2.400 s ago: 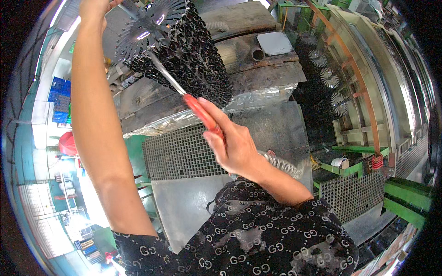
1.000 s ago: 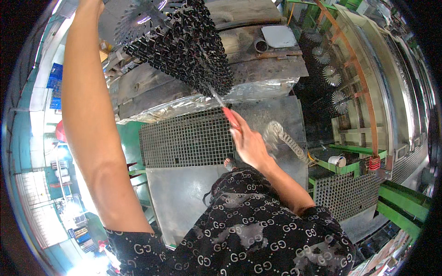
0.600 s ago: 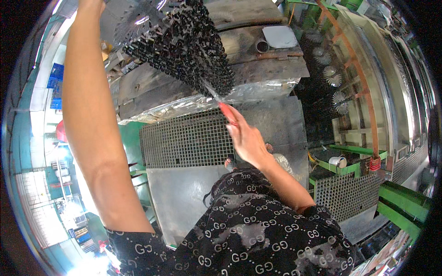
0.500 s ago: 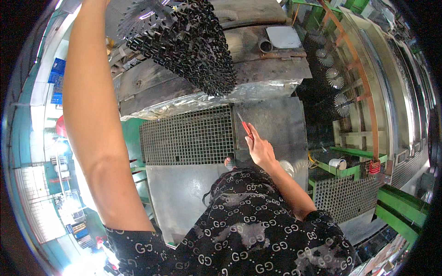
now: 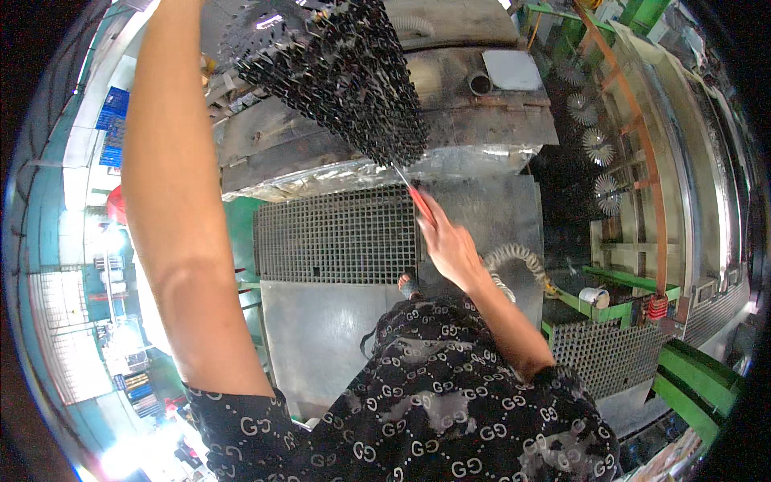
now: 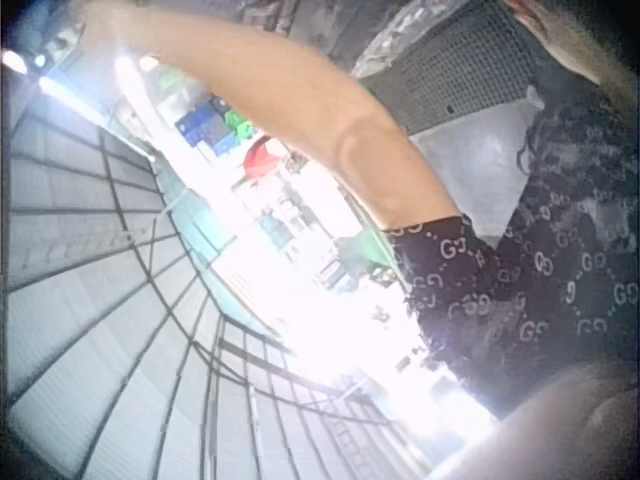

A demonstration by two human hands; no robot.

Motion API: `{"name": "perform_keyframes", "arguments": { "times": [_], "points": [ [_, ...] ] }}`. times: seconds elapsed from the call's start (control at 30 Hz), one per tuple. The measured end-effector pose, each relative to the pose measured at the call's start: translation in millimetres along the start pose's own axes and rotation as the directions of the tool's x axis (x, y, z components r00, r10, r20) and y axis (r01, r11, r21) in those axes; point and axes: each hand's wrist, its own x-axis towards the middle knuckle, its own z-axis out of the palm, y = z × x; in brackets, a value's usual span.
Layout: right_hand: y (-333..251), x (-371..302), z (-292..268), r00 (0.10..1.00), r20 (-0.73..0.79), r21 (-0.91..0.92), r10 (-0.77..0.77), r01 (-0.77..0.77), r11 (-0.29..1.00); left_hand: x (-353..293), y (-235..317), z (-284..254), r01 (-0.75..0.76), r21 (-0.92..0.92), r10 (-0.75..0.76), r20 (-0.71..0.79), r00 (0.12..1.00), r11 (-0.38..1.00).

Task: The person secures a wooden bar with red clamps onto a green machine frame. They then use a red screwdriver to tighten a large black brush-like component attached to the machine.

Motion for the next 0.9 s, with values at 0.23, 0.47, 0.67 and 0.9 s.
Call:
{"name": "perform_keyframes", "arguments": {
  "times": [0.23,0.47,0.67,0.9],
  "points": [
    [-60.5,16.8,-29.7,0.975,-0.082,0.112,-0.204,0.213,0.971,9.7,-11.8,-2.3,-0.059,0.012,0.059,-0.021,0.998,0.998],
    [-5.1,-4.8,-34.7,0.994,0.097,-0.002,-0.040,0.041,0.999,-10.5,-4.4,3.7,-0.066,0.069,0.071,-0.075,0.995,0.995],
    [-65.1,14.7,-67.5,0.829,-0.278,0.259,-0.486,0.552,0.793,-33.3,8.6,-2.8,-0.192,0.190,0.200,-0.023,0.980,0.963],
    [9.2,-24.9,-26.9,1.000,-0.002,0.106,0.019,-0.019,0.994,5.9,-9.0,-4.1,0.196,-0.502,0.019,0.392,0.920,0.842]
  ]
}}
